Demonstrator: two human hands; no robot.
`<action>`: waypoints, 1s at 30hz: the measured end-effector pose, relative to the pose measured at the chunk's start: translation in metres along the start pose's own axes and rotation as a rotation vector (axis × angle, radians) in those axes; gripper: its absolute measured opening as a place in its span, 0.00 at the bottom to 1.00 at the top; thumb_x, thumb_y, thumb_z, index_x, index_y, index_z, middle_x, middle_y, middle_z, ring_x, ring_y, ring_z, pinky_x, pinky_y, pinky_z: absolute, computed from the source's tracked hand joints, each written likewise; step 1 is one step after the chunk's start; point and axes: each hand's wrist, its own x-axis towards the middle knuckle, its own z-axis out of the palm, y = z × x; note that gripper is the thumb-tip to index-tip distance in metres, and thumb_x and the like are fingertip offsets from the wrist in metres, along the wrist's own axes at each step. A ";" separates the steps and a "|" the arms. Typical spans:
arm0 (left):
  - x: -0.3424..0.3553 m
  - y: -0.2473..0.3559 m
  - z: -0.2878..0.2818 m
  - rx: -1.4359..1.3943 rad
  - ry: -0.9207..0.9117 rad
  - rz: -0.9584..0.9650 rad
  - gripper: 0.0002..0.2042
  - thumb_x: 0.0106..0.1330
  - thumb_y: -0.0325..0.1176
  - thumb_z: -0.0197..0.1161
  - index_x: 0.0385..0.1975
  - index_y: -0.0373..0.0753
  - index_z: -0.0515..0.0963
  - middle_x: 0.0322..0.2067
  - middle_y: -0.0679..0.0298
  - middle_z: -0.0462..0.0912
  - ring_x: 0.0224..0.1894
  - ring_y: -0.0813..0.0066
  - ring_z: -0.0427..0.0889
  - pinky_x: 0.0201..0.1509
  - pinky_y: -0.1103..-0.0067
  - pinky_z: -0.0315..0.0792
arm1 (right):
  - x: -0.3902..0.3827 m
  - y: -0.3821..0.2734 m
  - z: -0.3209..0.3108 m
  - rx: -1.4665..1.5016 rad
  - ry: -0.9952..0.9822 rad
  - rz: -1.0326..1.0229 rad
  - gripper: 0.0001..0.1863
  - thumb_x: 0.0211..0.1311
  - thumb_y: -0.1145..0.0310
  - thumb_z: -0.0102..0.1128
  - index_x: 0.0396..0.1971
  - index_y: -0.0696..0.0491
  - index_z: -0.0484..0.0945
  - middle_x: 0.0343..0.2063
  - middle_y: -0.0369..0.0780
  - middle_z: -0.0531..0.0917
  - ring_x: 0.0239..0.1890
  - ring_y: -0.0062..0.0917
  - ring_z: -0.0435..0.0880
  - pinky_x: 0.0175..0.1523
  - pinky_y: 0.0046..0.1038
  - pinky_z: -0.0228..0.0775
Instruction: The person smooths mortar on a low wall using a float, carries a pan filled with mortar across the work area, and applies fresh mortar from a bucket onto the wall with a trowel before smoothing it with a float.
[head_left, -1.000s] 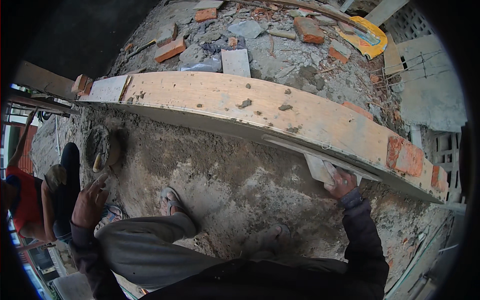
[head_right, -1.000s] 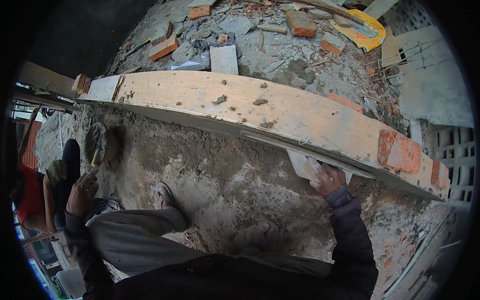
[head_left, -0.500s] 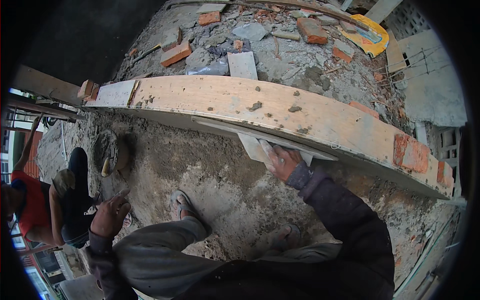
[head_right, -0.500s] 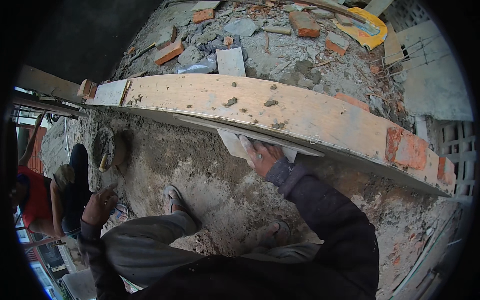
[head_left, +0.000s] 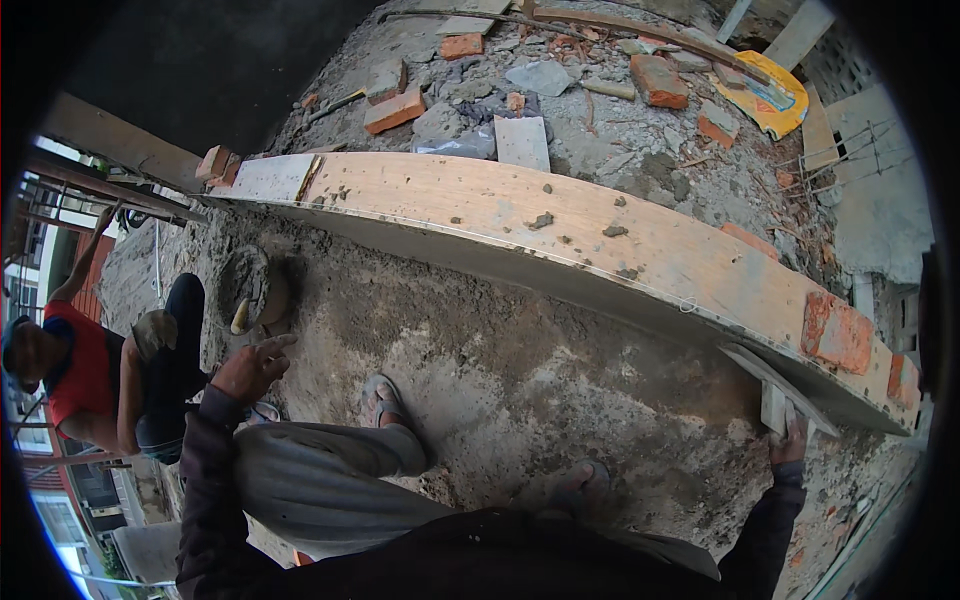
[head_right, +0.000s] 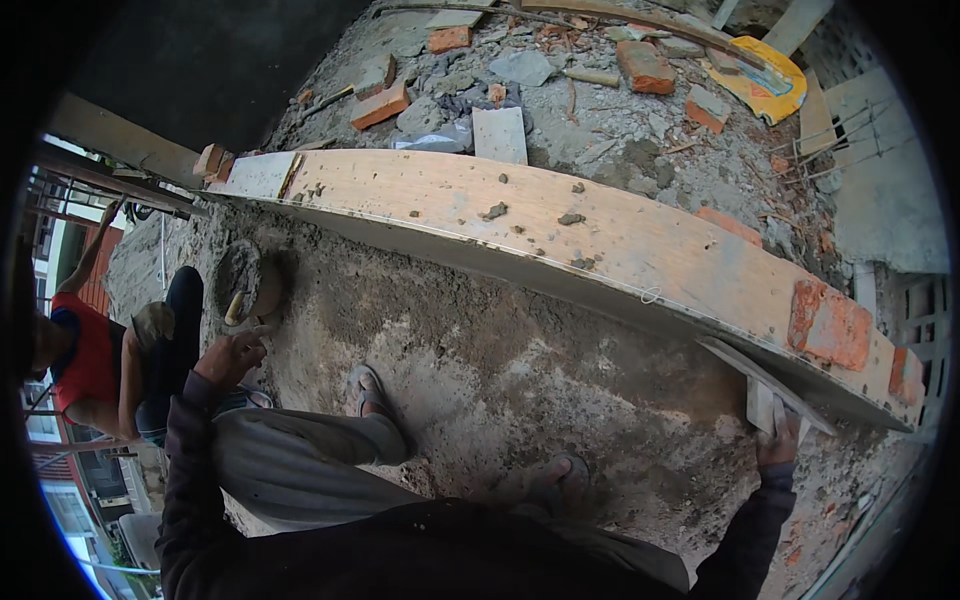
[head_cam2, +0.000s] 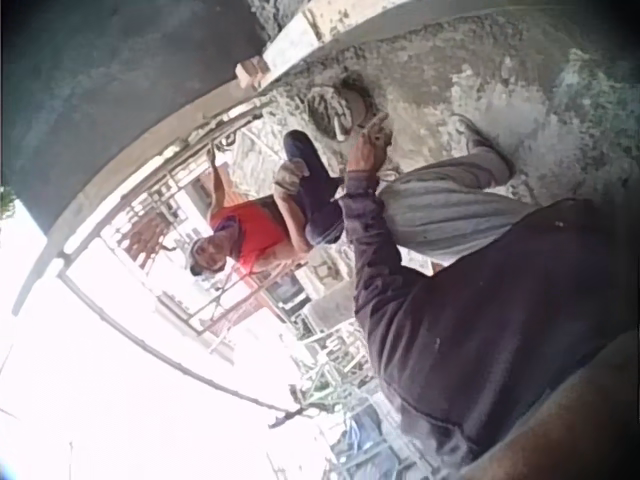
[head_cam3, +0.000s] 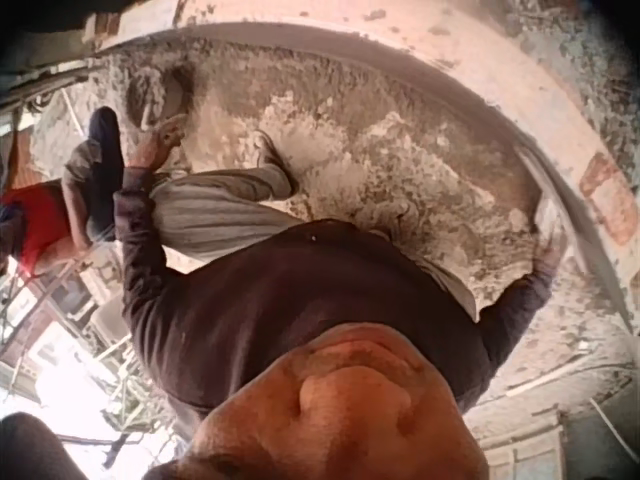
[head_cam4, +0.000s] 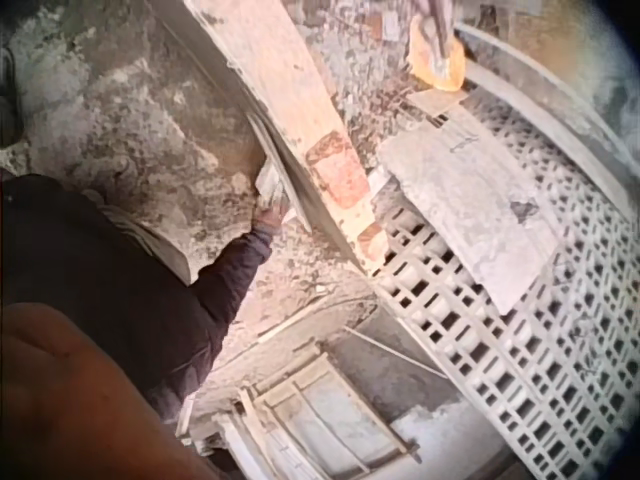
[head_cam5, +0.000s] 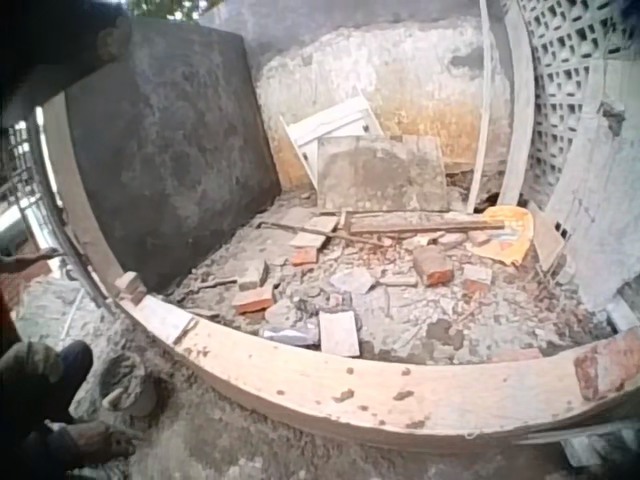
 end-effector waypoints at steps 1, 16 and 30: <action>0.001 -0.002 0.002 0.059 0.022 0.002 0.18 0.54 0.33 0.49 0.46 0.41 0.65 0.23 0.54 0.75 0.28 0.64 0.76 0.33 0.74 0.67 | -0.022 0.007 -0.007 0.042 -0.038 0.100 0.30 0.38 0.72 0.52 0.49 0.55 0.60 0.41 0.49 0.69 0.45 0.44 0.64 0.52 0.35 0.53; 0.196 0.122 0.127 -0.940 0.656 -0.087 0.24 0.58 0.32 0.44 0.53 0.32 0.47 0.50 0.51 0.60 0.48 0.67 0.66 0.50 0.78 0.60 | -0.051 -0.161 0.065 0.102 -0.243 -0.241 0.28 0.30 0.66 0.60 0.41 0.51 0.70 0.29 0.40 0.75 0.31 0.34 0.72 0.42 0.35 0.62; -0.018 0.070 0.002 -0.051 0.058 0.271 0.23 0.57 0.34 0.48 0.53 0.39 0.55 0.42 0.53 0.69 0.42 0.64 0.71 0.45 0.75 0.65 | 0.033 -0.207 0.061 0.252 -0.609 -0.214 0.36 0.40 0.52 0.55 0.48 0.59 0.59 0.41 0.52 0.70 0.45 0.47 0.66 0.49 0.40 0.55</action>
